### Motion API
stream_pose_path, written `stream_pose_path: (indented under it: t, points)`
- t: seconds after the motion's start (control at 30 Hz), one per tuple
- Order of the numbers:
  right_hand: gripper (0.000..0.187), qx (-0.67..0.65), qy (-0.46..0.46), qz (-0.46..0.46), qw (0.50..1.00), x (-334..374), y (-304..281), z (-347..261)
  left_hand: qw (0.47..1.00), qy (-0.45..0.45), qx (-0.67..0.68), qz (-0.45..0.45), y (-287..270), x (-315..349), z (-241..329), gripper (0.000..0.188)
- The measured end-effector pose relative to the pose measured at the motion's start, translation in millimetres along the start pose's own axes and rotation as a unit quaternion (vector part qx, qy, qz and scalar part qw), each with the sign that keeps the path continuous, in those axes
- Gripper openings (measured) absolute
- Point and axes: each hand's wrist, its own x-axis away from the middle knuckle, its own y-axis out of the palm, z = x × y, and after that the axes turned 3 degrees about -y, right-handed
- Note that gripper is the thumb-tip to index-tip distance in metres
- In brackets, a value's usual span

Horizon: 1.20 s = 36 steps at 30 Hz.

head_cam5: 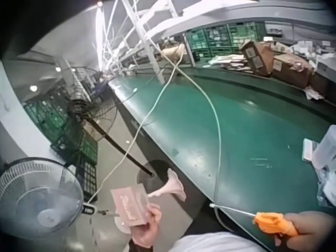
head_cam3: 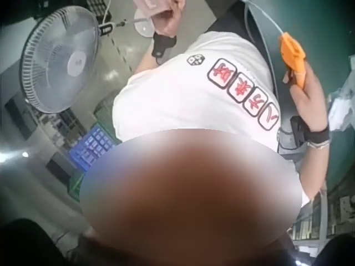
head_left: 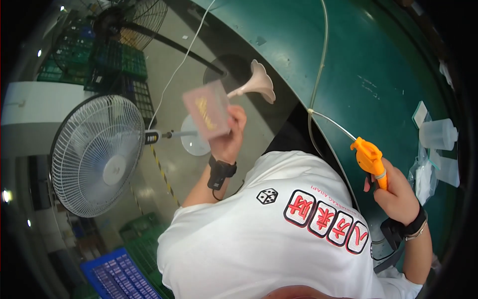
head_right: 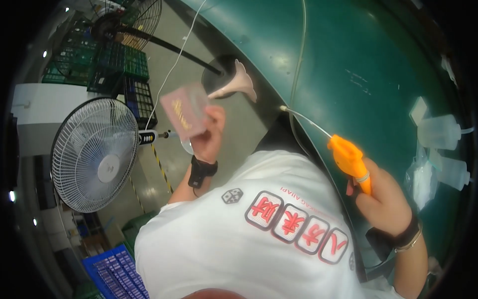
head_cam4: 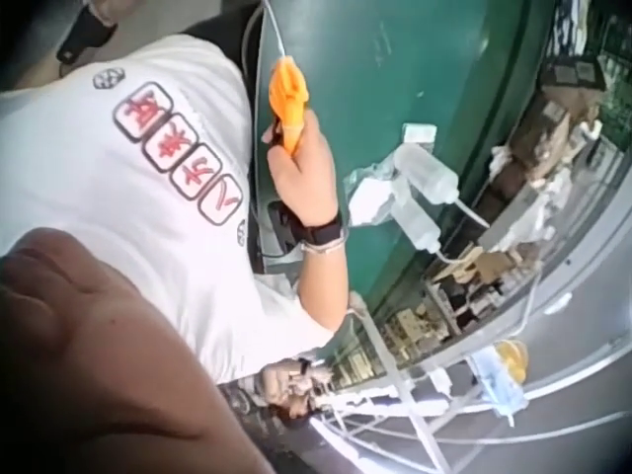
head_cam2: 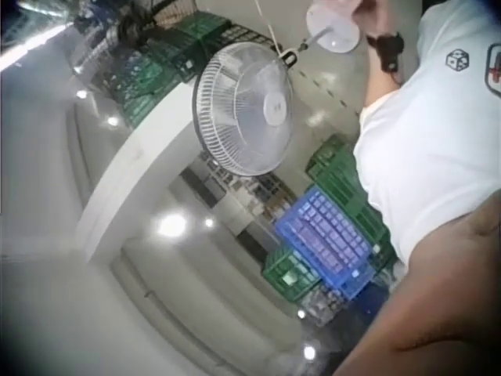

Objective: The person cleans a gramophone-shaped speaker by blowing air on it with a nozzle and wiping the base and horn with a cloth. They repeat these actions on a second speaker before applying liquid from a bottle to a fresh cloth.

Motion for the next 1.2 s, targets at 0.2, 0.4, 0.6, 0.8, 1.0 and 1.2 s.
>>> stream_pose_path:
  t: [0.2, 0.4, 0.6, 0.8, 1.0, 1.2]
  points:
    - [0.040, 0.118, -0.031, -0.063, 0.991, 9.2, 12.4, -5.9, 0.873, 0.249, -0.362, 0.212, 24.6, -18.8, -5.7, 0.045]
    - [0.034, 0.175, -0.037, -0.023, 0.984, 19.7, 19.3, -14.3, 0.738, 0.320, -0.515, 0.297, 12.1, -21.5, -6.1, 0.045]
    - [0.027, 0.224, -0.047, 0.028, 0.973, 22.8, 20.4, -11.1, 0.715, 0.322, -0.556, 0.274, 9.9, -16.8, -9.7, 0.045]
    - [0.028, 0.198, -0.074, -0.040, 0.976, 37.4, 20.8, -7.6, 0.847, 0.245, -0.433, 0.189, 27.4, -2.9, -25.8, 0.044]
    - [0.034, 0.222, -0.100, -0.013, 0.970, 66.2, 28.0, -10.2, 0.929, 0.117, -0.340, 0.093, 40.7, -3.9, -33.6, 0.038]
    - [0.047, 0.241, -0.129, 0.153, 0.950, 117.8, 42.4, 14.2, 0.987, -0.153, -0.026, -0.040, 41.8, -30.5, -75.0, 0.024]
